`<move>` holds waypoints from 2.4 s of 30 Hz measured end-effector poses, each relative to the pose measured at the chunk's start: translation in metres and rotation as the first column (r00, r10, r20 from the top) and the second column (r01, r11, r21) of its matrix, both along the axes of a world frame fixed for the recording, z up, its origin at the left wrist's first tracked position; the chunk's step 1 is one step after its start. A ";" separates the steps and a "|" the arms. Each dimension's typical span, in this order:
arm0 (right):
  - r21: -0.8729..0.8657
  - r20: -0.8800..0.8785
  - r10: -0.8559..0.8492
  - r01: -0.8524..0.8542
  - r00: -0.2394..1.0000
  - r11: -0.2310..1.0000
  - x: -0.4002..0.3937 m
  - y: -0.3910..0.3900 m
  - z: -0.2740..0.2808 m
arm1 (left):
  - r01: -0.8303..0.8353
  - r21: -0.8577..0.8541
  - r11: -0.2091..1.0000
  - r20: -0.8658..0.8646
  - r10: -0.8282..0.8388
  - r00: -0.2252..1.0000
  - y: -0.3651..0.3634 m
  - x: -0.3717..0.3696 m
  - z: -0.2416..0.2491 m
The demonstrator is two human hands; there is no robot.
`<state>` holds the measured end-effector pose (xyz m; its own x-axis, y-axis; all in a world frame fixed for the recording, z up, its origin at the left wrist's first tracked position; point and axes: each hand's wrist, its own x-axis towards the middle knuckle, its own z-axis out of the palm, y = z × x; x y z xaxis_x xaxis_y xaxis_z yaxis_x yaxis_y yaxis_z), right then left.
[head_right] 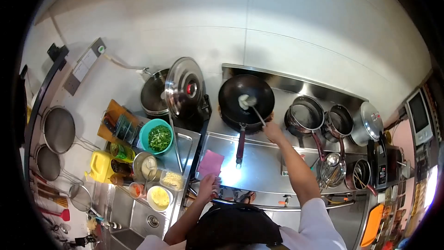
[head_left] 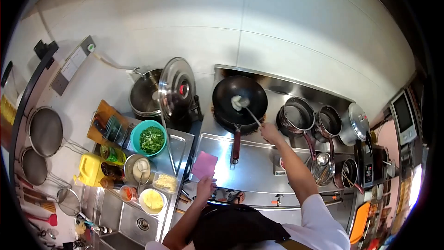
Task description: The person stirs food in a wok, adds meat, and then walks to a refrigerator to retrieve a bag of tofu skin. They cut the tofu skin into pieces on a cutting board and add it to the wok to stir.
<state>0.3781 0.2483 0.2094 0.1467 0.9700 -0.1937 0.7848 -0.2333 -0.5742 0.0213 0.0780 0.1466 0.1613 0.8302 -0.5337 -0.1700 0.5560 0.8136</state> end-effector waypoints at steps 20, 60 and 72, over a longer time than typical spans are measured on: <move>0.001 0.321 0.356 -0.376 0.878 0.927 0.110 -0.007 0.030 | 0.311 -0.157 0.937 0.095 -0.299 0.950 0.009 0.225 -0.087; -0.576 -0.814 -0.547 0.138 -0.196 0.806 -0.088 -0.085 0.035 | -0.094 -0.005 0.996 0.273 0.092 0.957 0.031 -0.035 -0.010; -0.081 -0.537 -0.260 0.258 0.803 0.963 -0.040 -0.115 0.061 | -0.048 0.320 0.946 -0.090 0.081 0.993 0.265 0.046 0.062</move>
